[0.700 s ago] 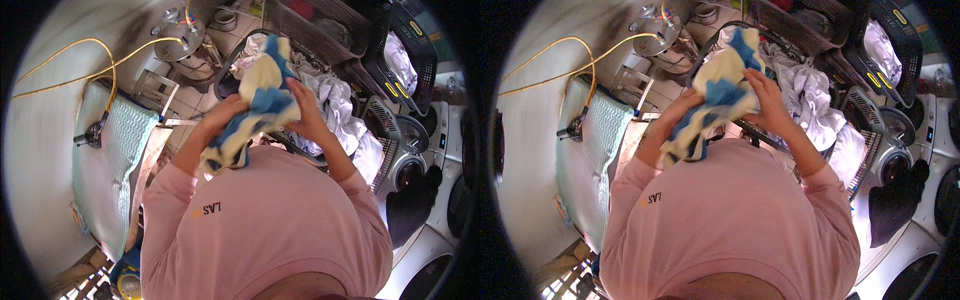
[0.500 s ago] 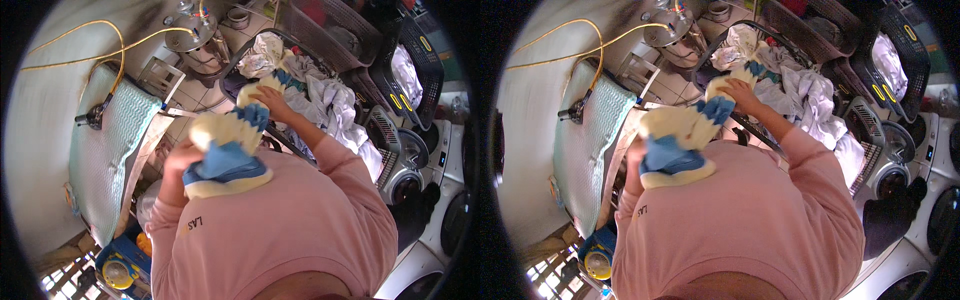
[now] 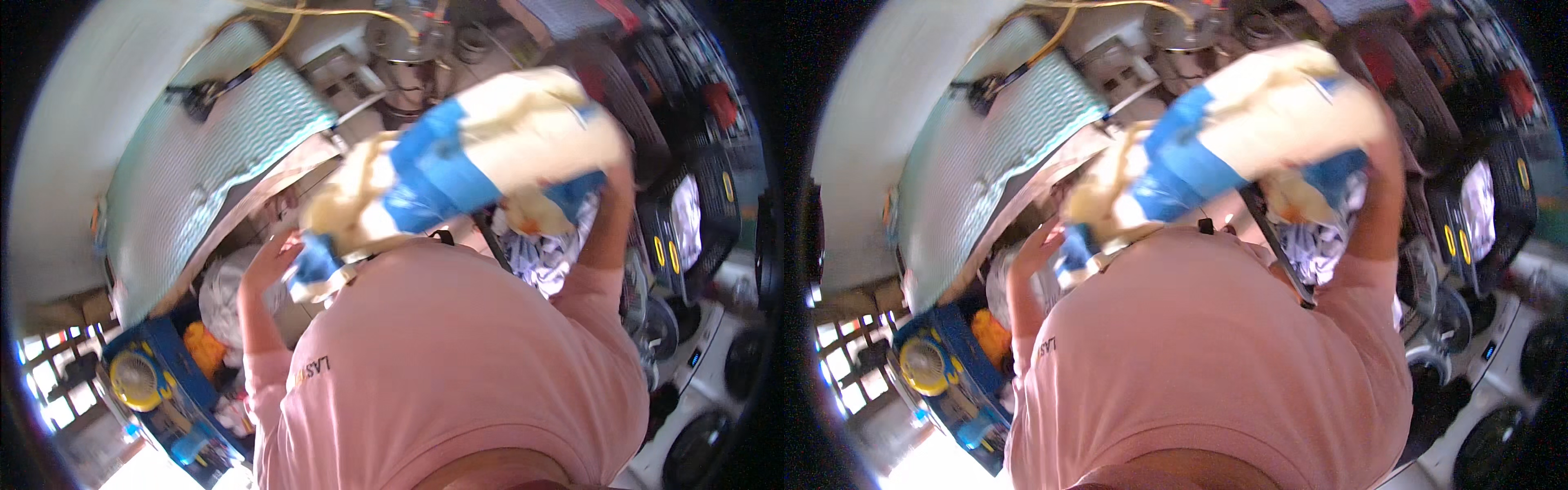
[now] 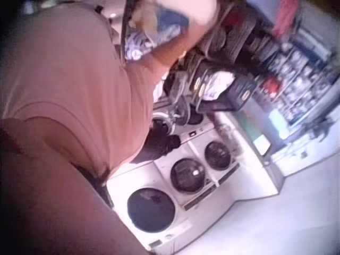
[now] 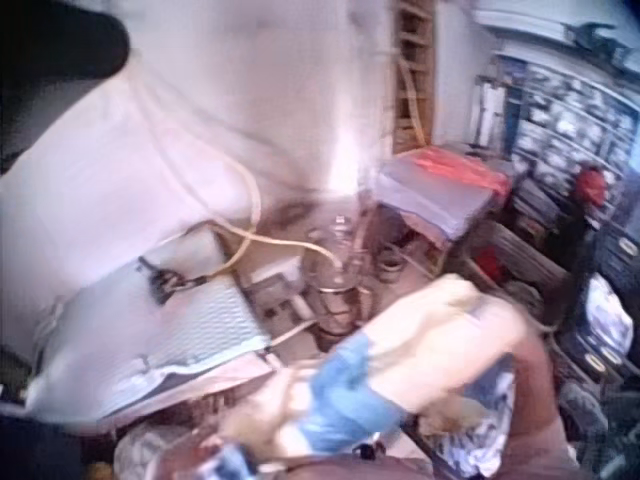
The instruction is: The person irons a series of cloths by hand using an iron on an ironing board. The person spreads each piece of cloth flat on the board, glides the iron over the surface, folds the cloth, and places it into a nearby laundry basket.
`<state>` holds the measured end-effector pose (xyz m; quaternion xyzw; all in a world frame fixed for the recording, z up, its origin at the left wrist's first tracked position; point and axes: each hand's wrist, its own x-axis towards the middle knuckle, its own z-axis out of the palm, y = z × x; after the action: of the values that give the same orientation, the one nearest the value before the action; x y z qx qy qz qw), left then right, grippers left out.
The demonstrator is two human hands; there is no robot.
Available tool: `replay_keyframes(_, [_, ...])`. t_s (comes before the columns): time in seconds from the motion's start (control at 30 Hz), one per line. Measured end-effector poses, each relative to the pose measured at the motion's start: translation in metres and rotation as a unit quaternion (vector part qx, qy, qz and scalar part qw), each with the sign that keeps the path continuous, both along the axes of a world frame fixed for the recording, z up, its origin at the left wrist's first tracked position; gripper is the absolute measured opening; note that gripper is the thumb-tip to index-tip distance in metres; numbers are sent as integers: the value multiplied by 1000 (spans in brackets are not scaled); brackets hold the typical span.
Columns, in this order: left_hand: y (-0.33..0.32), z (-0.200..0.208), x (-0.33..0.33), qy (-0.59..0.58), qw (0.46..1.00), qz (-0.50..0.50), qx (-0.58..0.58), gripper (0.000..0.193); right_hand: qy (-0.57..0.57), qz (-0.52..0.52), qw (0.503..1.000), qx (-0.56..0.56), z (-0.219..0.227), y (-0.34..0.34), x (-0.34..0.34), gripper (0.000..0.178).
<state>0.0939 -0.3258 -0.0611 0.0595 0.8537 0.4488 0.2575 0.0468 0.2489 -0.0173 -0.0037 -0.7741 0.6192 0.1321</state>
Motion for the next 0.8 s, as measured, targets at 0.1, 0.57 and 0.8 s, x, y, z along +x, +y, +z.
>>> replay_keyframes(0.1, [-33, -53, -32, 277, 887, 22, -369, 44, -53, 5, 998, -38, 9, 8, 10, 48])
replay_keyframes(0.57, [-209, -83, -124, 257, 878, -94, -393, 29, -98, 269, 953, -98, 50, -377, -69, 54])
replay_keyframes(0.8, [-186, -24, -76, 257, 953, -77, -140, 38, -69, 411, 893, -168, 89, -554, -126, 57])
